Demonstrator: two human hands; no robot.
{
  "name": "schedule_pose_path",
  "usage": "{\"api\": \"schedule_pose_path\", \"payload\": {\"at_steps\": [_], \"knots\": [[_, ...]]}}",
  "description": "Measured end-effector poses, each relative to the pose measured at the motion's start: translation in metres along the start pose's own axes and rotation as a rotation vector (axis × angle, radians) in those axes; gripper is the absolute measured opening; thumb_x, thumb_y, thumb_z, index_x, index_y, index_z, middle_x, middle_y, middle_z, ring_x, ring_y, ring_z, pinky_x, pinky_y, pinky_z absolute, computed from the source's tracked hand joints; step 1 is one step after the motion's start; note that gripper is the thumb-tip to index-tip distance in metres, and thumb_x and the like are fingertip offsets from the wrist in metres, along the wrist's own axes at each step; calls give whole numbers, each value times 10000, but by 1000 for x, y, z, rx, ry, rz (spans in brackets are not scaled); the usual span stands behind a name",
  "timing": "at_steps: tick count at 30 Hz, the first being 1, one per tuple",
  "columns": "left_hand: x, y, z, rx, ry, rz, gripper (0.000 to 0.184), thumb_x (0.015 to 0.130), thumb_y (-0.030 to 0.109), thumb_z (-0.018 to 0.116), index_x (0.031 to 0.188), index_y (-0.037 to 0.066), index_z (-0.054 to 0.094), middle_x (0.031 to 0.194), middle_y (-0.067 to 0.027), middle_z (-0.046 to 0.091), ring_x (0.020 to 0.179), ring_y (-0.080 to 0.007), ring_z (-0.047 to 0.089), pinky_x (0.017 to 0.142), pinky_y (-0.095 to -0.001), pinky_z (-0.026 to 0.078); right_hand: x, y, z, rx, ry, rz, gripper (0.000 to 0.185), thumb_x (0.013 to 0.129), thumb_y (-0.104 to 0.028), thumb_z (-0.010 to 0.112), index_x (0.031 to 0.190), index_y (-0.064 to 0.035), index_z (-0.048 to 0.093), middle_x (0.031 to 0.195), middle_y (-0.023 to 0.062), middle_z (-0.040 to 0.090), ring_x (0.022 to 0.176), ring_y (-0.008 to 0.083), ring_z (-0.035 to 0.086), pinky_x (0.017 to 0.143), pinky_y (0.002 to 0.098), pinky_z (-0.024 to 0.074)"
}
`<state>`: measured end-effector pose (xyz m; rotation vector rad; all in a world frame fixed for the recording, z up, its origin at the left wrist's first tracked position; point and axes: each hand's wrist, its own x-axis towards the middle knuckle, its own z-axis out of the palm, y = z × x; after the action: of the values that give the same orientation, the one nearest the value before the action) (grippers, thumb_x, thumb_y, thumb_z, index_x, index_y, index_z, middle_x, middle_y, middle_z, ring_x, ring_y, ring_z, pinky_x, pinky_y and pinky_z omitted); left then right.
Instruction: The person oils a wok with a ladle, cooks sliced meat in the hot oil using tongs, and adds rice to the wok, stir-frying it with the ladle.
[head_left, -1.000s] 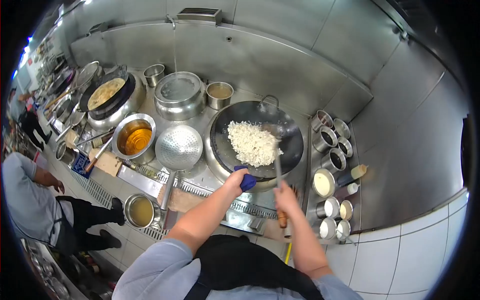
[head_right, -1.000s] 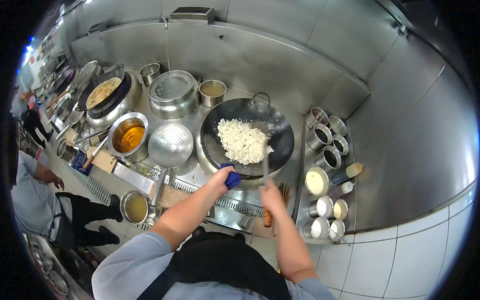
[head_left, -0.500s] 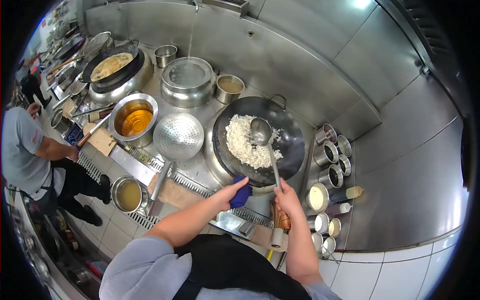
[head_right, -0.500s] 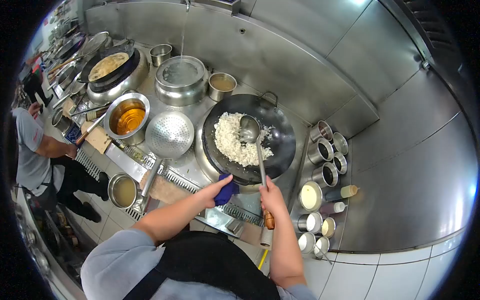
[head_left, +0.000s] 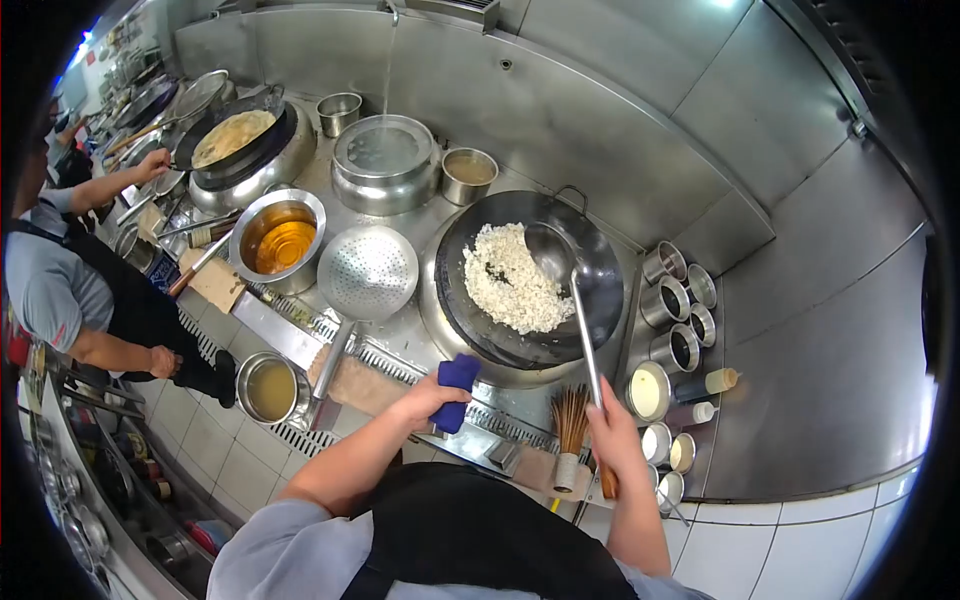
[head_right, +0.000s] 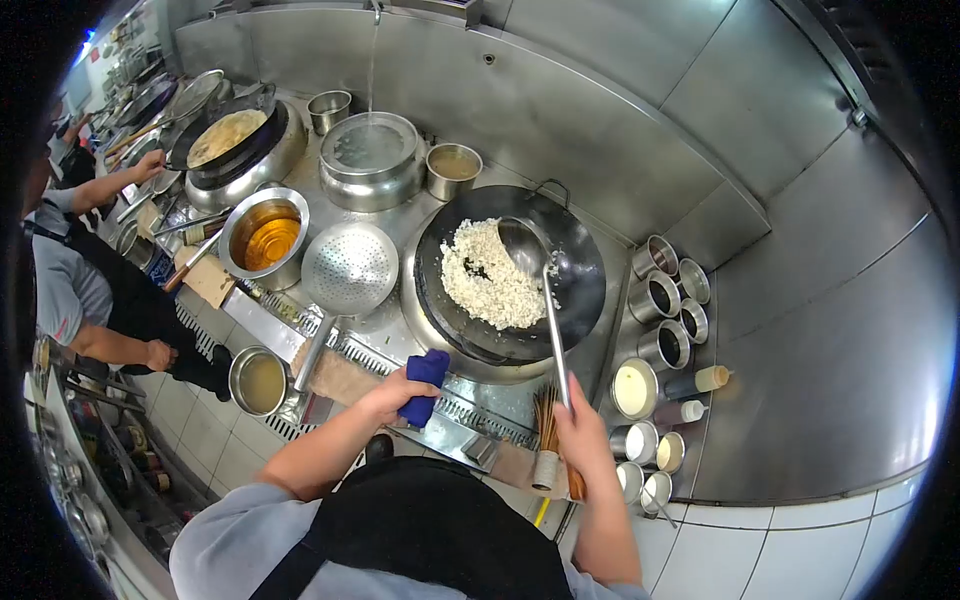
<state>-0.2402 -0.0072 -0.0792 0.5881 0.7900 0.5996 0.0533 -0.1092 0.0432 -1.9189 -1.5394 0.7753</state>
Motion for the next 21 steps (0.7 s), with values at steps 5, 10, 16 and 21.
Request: {"api": "schedule_pose_path", "payload": {"at_steps": [5,10,16,21], "knots": [[-15,27,-4,52,-38,127,468,721,30,653,1166,-10,514,1033,-92,617,913,-193,592,840,-318,470,10,6,9,773,-262,579,515,923,-172,475,1414,-198,320,574,19,461,386,119,428,374,276,386],[-25,51,13,20,-105,46,504,711,64,666,1187,-11,516,1076,-107,606,926,-203,600,826,-332,484,33,-20,30,225,-34,327,497,935,-173,460,1411,-220,326,570,-4,435,389,103,402,356,275,354],[-20,41,10,-191,-165,134,596,719,158,668,1255,-14,471,1108,-118,597,965,-216,599,866,-344,483,5,-22,16,789,-387,506,500,930,-200,481,1406,-194,330,562,-11,406,389,103,383,367,270,373],[-29,49,17,-390,-315,119,560,743,158,670,1239,-20,480,1090,-121,600,925,-211,607,842,-330,493,12,-41,20,445,-81,389,427,935,-152,465,1355,-170,393,557,-8,398,374,93,365,349,239,336]]}}
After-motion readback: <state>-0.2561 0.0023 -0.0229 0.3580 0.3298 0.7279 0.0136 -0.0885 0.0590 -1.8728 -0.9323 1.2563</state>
